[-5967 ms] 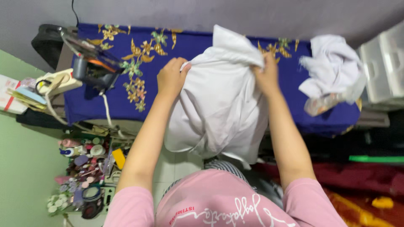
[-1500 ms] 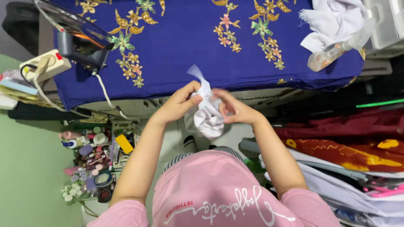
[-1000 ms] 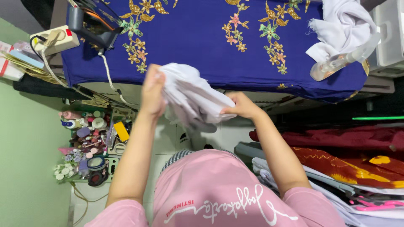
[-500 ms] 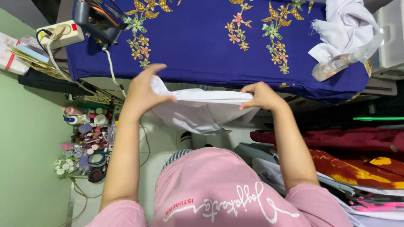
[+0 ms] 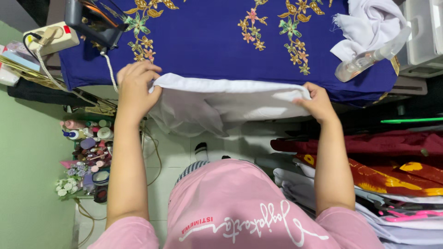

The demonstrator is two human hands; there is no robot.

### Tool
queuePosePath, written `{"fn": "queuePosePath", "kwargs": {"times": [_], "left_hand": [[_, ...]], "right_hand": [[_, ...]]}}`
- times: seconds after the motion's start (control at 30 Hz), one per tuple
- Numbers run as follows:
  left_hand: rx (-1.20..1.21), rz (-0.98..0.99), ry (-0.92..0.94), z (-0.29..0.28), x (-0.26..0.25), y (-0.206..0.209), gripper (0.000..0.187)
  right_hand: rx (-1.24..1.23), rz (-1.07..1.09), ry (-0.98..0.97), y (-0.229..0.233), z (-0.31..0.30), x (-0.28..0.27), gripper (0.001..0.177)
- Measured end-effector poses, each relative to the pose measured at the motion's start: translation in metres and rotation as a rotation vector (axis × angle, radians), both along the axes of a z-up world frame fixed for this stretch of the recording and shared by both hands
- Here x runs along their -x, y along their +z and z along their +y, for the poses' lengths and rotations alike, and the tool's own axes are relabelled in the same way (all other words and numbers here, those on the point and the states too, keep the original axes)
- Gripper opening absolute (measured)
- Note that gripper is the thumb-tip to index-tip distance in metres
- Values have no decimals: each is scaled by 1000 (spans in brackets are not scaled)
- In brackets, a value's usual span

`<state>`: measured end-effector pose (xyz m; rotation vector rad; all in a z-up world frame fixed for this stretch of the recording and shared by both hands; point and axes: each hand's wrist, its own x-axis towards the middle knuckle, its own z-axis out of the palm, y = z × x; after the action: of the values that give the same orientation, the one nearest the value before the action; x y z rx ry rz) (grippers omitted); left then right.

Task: The person irons a white shirt on a blue floral ironing board. They repeatedly smooth the fabric with an iron, flip the shirt to iron different sections, and use a spray bottle to moisten the fabric before continuing.

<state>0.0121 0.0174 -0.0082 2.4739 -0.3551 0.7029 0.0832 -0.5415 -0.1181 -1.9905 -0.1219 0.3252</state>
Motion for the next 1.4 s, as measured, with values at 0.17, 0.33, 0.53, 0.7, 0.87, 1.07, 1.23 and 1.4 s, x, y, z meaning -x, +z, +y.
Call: {"fn": "queuePosePath", "kwargs": {"times": [0.17,0.33,0.53,0.7,0.87,1.07,1.23,1.4], "left_hand": [[734,414,-146,19,-14,-66,11],[573,360,-53,19,-5,-49,14],[952,180,-93,4,-22,-76,16],[822,178,35,-11,-36,-68,16],[331,550,53,-26,-35,-18,42],[134,603,-120,-11,-69,0,42],[718,407,-101,9,-169,-5,24],[346,329,347,-12,-277,-63,13]], "right_hand": [[906,80,110,60,7,7,25],[154,-219,-300,11,-52,1,36],[-787,-139,-432,8,-26,0,24],[-427,173,-411,46,-17,-20,16],[-390,-74,-255,34,-34,-49,16],[-637,-48,-478,73,-12,-77,20],[-692,-60,-406,102,-19,-141,27],[-257,-159,-581,1,11,-265,37]]}}
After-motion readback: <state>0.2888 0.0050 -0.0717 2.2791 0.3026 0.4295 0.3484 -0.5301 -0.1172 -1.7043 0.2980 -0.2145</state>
